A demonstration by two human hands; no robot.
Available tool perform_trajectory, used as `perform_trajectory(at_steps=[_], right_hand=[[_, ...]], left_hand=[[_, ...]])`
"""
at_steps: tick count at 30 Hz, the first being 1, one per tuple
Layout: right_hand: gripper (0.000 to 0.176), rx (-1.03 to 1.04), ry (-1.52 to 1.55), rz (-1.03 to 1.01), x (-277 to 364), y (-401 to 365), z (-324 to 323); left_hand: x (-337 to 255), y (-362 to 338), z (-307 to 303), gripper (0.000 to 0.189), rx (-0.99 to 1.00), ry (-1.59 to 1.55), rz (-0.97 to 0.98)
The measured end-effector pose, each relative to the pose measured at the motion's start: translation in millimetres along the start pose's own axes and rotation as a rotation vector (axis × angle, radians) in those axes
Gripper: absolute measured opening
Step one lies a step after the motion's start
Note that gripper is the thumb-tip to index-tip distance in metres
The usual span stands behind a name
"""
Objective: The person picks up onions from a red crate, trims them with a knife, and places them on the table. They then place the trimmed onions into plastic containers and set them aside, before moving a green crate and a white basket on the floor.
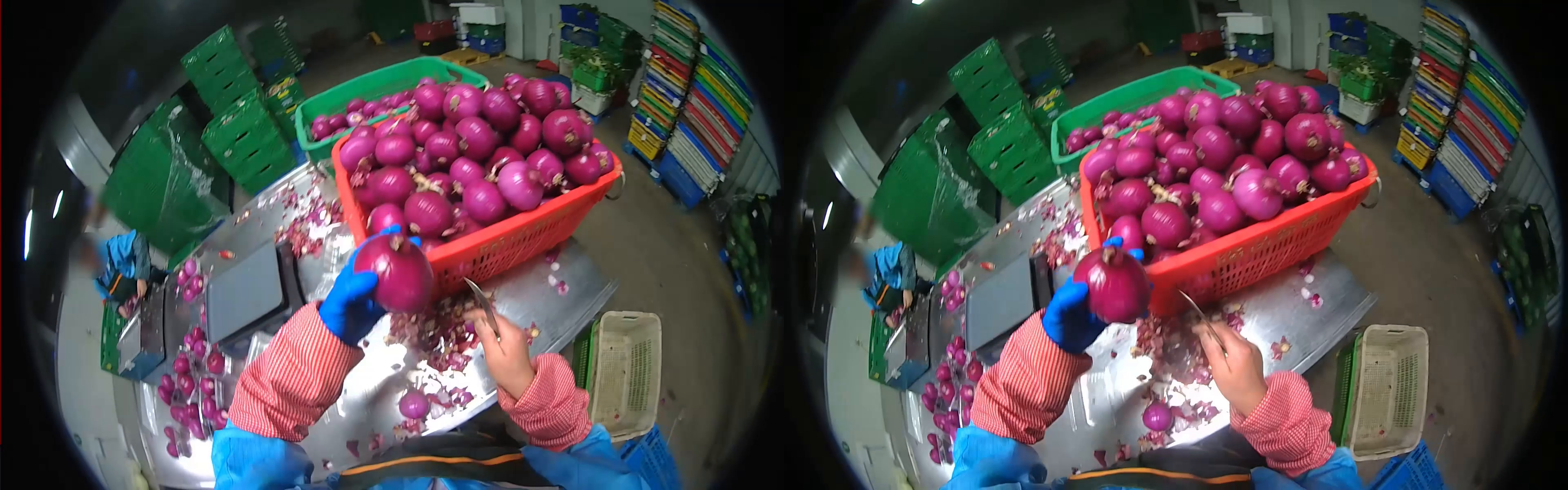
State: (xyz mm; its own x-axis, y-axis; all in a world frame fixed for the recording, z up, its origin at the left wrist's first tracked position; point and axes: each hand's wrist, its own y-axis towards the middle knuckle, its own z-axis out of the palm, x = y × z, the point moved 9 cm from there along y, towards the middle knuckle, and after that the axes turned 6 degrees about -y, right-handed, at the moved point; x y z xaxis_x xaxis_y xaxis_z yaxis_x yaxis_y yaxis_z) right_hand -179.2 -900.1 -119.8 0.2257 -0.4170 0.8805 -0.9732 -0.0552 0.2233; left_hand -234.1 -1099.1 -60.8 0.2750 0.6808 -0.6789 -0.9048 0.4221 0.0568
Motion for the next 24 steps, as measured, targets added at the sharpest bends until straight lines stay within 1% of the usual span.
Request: perform_trajectory(at_steps=[1,2,4,5,6,8,11,14,16,18,19,22,24], right_hand=[[0.017,-0.089,-0.051,-0.221,28,3,-2],[0.023,-0.092,-0.142,-0.341,52,2,3],[0.034,-0.006,-0.343,-0.462,85,-4,20],[0.041,-0.043,-0.397,-0.582,97,-9,29],[0.039,0.020,-0.483,-0.633,104,-12,40],[0.039,0.013,-0.485,-0.686,111,-17,56],[0.039,0.041,-0.500,-0.723,118,-23,71],[0.038,0.045,-0.475,-0.711,114,-25,82],[0.036,0.059,-0.464,-0.700,106,-29,87],[0.035,0.057,-0.480,-0.661,86,-35,86],[0.038,0.141,-0.498,-0.558,73,-33,85],[0.047,0.149,-0.452,-0.470,64,-40,77],[0.054,0.212,-0.225,-0.412,72,-44,77]], left_hand=[[5,-21,0,0.085,-0.028,0.050,0.010],[8,-39,-1,0.087,-0.056,0.101,0.021],[19,-72,-14,0.091,-0.137,0.118,0.021],[26,-87,-23,0.091,-0.178,0.123,0.027],[31,-99,-31,0.092,-0.212,0.133,0.035],[36,-119,-35,0.092,-0.222,0.190,0.083],[39,-139,-35,0.092,-0.251,0.238,0.164],[43,-152,-32,0.094,-0.230,0.324,0.175],[37,-157,-30,0.094,-0.244,0.400,0.242],[33,-163,-28,0.095,-0.255,0.476,0.299],[27,-167,-26,0.093,-0.283,0.508,0.304],[19,-169,-21,0.092,-0.264,0.643,0.356],[27,-166,-30,0.092,-0.271,0.695,0.325]])
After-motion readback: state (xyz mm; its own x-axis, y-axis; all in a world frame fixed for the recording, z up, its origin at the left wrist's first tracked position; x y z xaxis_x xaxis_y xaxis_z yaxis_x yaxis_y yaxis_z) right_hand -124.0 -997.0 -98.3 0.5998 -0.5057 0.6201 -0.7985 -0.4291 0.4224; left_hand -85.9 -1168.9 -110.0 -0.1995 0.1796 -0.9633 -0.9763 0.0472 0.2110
